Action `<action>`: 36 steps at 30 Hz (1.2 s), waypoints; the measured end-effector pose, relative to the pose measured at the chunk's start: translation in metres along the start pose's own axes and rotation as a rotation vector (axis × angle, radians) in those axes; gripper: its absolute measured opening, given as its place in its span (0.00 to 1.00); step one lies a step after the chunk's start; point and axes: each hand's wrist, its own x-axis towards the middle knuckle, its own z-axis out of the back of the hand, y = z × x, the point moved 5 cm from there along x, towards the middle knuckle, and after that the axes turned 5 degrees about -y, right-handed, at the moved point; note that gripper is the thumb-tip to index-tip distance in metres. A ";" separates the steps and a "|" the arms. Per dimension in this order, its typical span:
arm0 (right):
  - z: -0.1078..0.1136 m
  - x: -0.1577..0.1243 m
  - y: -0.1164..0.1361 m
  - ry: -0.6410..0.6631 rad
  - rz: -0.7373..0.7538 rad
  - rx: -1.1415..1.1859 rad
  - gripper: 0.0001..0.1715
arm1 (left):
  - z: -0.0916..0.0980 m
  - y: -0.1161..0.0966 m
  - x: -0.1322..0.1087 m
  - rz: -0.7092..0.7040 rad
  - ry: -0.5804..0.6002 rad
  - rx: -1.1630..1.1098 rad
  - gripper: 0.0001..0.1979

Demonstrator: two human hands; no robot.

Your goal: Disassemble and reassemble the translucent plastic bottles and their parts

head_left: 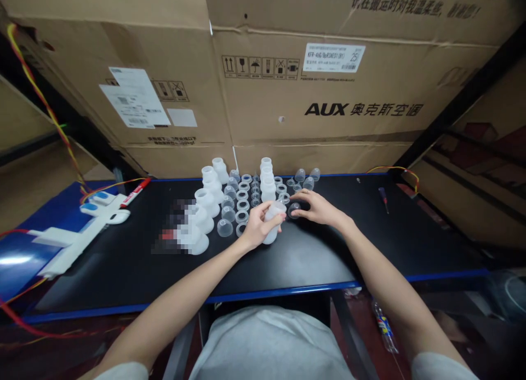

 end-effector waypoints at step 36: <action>0.006 -0.005 0.060 -0.123 -0.011 0.587 0.34 | 0.000 0.003 0.000 0.262 0.159 0.110 0.23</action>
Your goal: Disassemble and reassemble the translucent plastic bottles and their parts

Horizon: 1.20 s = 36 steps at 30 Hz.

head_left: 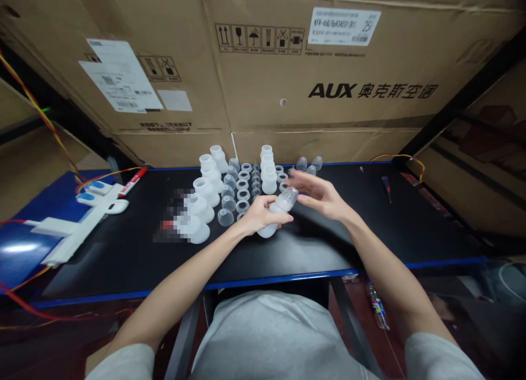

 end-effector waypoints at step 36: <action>0.194 -0.014 -0.067 -0.901 -0.160 -0.874 0.35 | -0.018 0.028 -0.004 -0.568 -0.139 0.942 0.16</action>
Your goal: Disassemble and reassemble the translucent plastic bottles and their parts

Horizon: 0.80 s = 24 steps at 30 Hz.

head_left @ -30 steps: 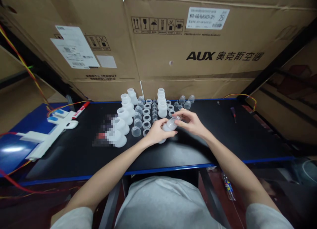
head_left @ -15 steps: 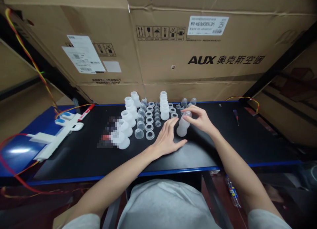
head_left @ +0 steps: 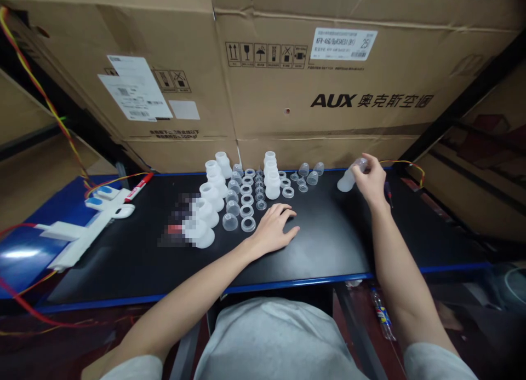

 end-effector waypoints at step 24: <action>-0.086 -0.099 0.088 0.461 0.527 -0.240 0.14 | 0.002 0.004 0.008 -0.096 0.066 -0.033 0.11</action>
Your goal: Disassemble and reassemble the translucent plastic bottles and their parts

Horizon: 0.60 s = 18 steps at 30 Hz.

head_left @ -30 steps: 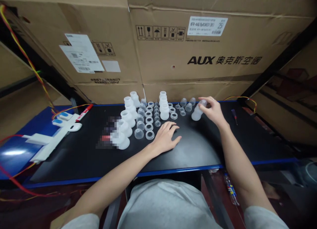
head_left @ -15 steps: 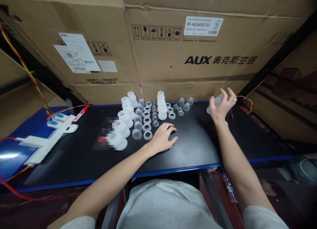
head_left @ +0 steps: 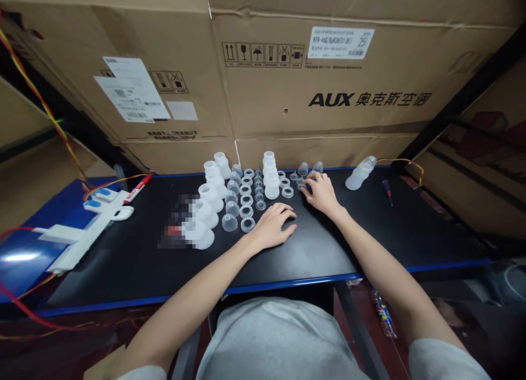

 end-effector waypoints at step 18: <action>0.007 -0.016 0.049 0.196 0.219 0.449 0.11 | 0.002 -0.001 -0.002 0.041 -0.217 0.046 0.11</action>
